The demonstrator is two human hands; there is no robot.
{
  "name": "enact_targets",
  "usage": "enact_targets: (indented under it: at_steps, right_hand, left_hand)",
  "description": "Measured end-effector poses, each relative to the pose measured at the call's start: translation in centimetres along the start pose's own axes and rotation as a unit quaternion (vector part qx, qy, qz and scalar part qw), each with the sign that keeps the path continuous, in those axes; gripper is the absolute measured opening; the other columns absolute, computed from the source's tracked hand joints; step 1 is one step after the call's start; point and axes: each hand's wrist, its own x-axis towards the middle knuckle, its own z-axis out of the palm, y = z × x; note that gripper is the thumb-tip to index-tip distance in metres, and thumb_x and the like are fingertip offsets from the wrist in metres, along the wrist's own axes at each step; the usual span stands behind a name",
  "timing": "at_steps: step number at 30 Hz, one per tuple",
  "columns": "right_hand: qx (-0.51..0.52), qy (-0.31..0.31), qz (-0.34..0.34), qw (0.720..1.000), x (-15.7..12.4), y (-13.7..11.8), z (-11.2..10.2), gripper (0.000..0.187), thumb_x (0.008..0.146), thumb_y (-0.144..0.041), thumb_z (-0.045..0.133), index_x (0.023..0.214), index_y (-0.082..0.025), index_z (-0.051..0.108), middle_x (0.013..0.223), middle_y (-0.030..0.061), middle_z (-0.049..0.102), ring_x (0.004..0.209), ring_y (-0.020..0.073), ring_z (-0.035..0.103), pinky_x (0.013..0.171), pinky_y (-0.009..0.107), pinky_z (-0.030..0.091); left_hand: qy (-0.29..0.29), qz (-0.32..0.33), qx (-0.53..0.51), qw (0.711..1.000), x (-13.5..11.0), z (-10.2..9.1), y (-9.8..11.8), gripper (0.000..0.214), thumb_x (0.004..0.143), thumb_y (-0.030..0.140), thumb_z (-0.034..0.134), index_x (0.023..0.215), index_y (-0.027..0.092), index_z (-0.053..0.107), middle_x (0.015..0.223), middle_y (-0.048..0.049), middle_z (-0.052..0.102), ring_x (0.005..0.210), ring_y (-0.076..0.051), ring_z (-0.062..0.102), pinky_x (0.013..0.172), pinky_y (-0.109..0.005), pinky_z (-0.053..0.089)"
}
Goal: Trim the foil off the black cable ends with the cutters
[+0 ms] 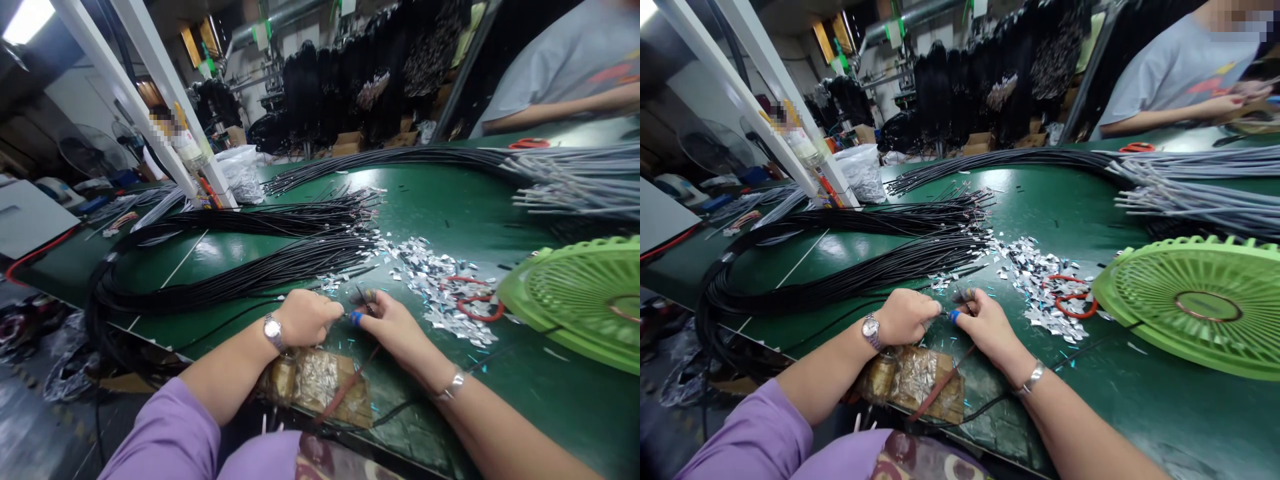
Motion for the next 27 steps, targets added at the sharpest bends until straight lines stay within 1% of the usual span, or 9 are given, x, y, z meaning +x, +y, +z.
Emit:
enact_targets:
  at_steps: [4,8,10,13,16,19,23,25,27]
  right_hand:
    - [-0.044,-0.003,-0.105,0.993,0.2,0.0,-0.8,0.030,0.060,-0.039,0.069,0.081,-0.021,0.057,0.075,0.0025,0.066,0.071,0.0181,0.061,0.068,0.030,0.049]
    - [-0.125,-0.020,-0.167,0.978,0.1,0.0,-1.4,0.032,0.067,-0.038,0.066,0.093,-0.021,0.059,0.080,0.0031,0.067,0.058,0.0145,0.053,0.056,0.028,0.046]
    - [-0.157,-0.017,-0.180,0.971,0.0,0.0,-1.4,0.025,0.069,-0.035,0.063,0.089,-0.021,0.060,0.075,0.0024,0.065,0.058,0.0151,0.053,0.056,0.029,0.045]
    - [-0.129,-0.030,-0.164,0.977,-0.1,0.0,-1.2,0.015,0.067,-0.033,0.062,0.076,-0.021,0.058,0.070,0.0017,0.064,0.067,0.0181,0.058,0.063,0.030,0.048]
    - [-0.042,-0.064,-0.090,0.993,-0.1,0.0,-0.7,0.016,0.063,-0.029,0.062,0.076,-0.021,0.057,0.064,-0.0011,0.061,0.065,0.0173,0.058,0.061,0.029,0.048]
    - [-0.013,-0.048,-0.048,0.998,0.4,0.4,-0.5,0.017,0.058,-0.025,0.058,0.075,-0.022,0.056,0.061,-0.0029,0.059,0.061,0.0162,0.056,0.059,0.028,0.046]
    - [-0.088,0.037,-0.094,0.991,1.4,0.8,-1.1,0.013,0.062,-0.030,0.057,0.072,-0.022,0.054,0.062,-0.0012,0.060,0.060,0.0167,0.054,0.057,0.028,0.043]
    - [-0.175,0.063,-0.141,0.972,1.4,0.7,-1.4,0.016,0.072,-0.039,0.055,0.071,-0.023,0.052,0.059,-0.0005,0.058,0.057,0.0170,0.052,0.054,0.029,0.040]
    - [-0.278,0.073,-0.191,0.938,1.0,0.6,-1.5,0.022,0.080,-0.044,0.050,0.072,-0.024,0.052,0.058,0.0007,0.058,0.054,0.0179,0.051,0.052,0.030,0.038]
  left_hand:
    - [0.018,-0.031,-0.108,0.994,0.0,0.1,-1.0,0.018,0.086,0.030,0.050,0.084,0.019,0.064,0.072,-0.0010,0.066,0.065,-0.014,0.059,0.056,-0.024,0.036]
    - [0.029,-0.048,-0.155,0.986,-0.1,0.2,-1.3,0.022,0.087,0.032,0.049,0.082,0.018,0.065,0.070,-0.0008,0.065,0.061,-0.012,0.056,0.056,-0.023,0.034]
    - [0.031,-0.045,-0.163,0.985,-0.1,0.2,-1.3,0.022,0.087,0.033,0.050,0.081,0.018,0.065,0.069,-0.0007,0.064,0.061,-0.012,0.055,0.056,-0.023,0.033]
    - [0.031,-0.019,-0.185,0.982,-0.1,0.4,-1.4,0.019,0.085,0.030,0.051,0.076,0.018,0.063,0.067,-0.0003,0.064,0.061,-0.011,0.054,0.056,-0.022,0.033]
    - [0.036,0.006,-0.258,0.966,-0.1,0.5,-1.5,0.017,0.083,0.029,0.053,0.074,0.018,0.062,0.069,-0.0009,0.064,0.062,-0.011,0.055,0.058,-0.022,0.035]
    - [0.021,-0.029,-0.408,0.912,0.1,0.6,-1.4,0.021,0.083,0.035,0.055,0.074,0.017,0.059,0.063,-0.0010,0.061,0.056,-0.010,0.053,0.056,-0.021,0.038]
    - [0.015,-0.138,-0.606,0.783,0.4,0.5,-1.3,0.040,0.076,0.055,0.059,0.076,0.016,0.052,0.053,0.0022,0.055,0.040,-0.007,0.046,0.042,-0.019,0.034]
    - [0.039,-0.180,-0.641,0.745,0.7,0.5,-1.3,0.047,0.072,0.061,0.061,0.075,0.016,0.049,0.053,0.0031,0.055,0.036,-0.006,0.044,0.038,-0.018,0.029]
    - [0.055,-0.212,-0.656,0.722,0.9,0.5,-1.3,0.047,0.070,0.061,0.062,0.075,0.016,0.047,0.053,0.0035,0.056,0.033,-0.005,0.043,0.035,-0.017,0.026]
